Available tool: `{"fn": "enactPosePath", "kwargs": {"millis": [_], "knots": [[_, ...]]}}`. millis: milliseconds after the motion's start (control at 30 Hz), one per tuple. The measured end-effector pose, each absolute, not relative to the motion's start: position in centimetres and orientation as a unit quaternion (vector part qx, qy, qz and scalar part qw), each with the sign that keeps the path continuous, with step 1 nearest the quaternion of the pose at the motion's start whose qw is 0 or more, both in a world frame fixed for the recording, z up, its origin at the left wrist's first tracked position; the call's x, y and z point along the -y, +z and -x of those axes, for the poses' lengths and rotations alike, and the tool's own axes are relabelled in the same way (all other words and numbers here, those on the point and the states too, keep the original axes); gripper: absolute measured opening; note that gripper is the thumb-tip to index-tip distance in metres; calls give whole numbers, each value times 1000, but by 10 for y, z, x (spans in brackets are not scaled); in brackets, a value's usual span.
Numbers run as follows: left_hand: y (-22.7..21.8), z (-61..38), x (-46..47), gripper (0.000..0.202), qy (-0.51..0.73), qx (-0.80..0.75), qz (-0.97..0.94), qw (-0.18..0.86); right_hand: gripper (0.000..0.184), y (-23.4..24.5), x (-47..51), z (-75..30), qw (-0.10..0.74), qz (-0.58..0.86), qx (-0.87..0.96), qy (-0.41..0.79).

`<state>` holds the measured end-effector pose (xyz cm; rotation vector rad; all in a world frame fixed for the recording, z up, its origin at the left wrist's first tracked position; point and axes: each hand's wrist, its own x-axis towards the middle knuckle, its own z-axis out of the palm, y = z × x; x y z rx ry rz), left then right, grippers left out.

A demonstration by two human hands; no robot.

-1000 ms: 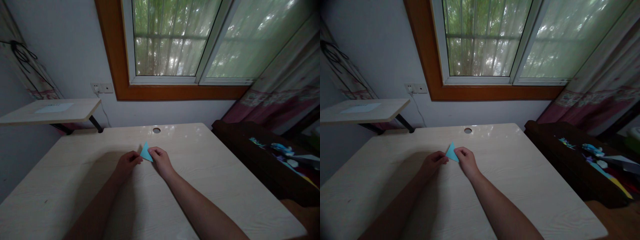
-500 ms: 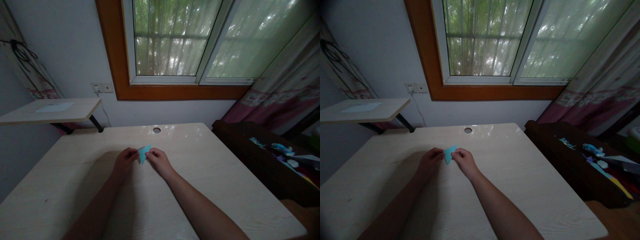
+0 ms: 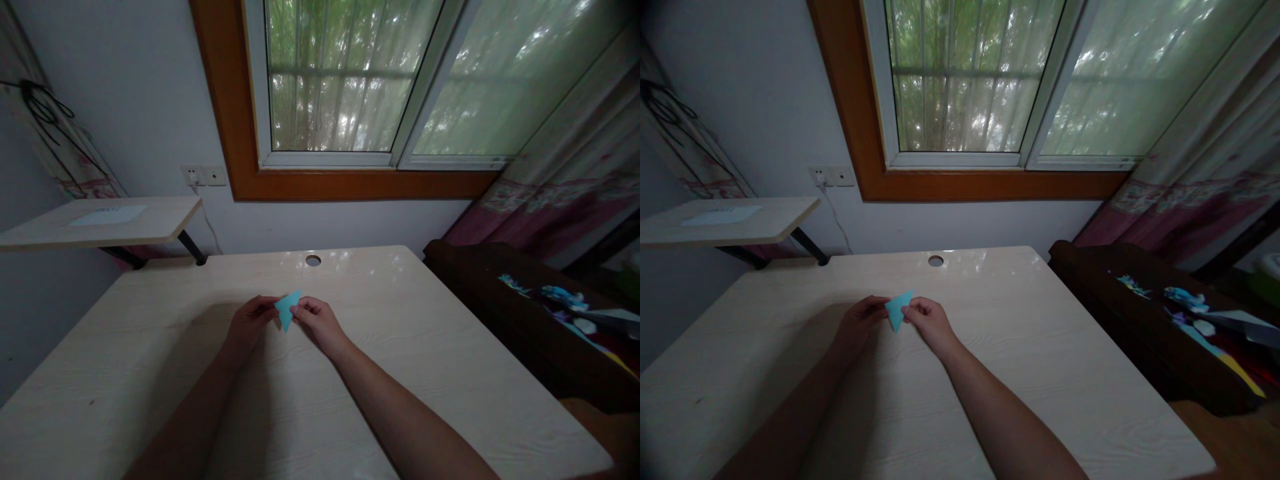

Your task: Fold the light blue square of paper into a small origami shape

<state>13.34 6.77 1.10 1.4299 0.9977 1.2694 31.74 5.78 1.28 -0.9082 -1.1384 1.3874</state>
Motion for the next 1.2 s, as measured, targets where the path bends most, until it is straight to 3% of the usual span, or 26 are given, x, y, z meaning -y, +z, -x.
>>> {"fn": "enactPosePath", "kwargs": {"millis": [400,567,833,1200], "knots": [[11,-137,-67,28,512,-427,-575,474,21,8,-58,-317,518,397,508,563],[7,-137,-69,22,475,-451,-606,450,21,1,-57,-316,506,408,549,526],[6,-136,-69,35,461,-437,-629,448,25,5,-57,-316,532,425,538,497],[8,-136,-69,31,447,-418,-665,429,24,8,-56,-316,533,450,550,459]]}}
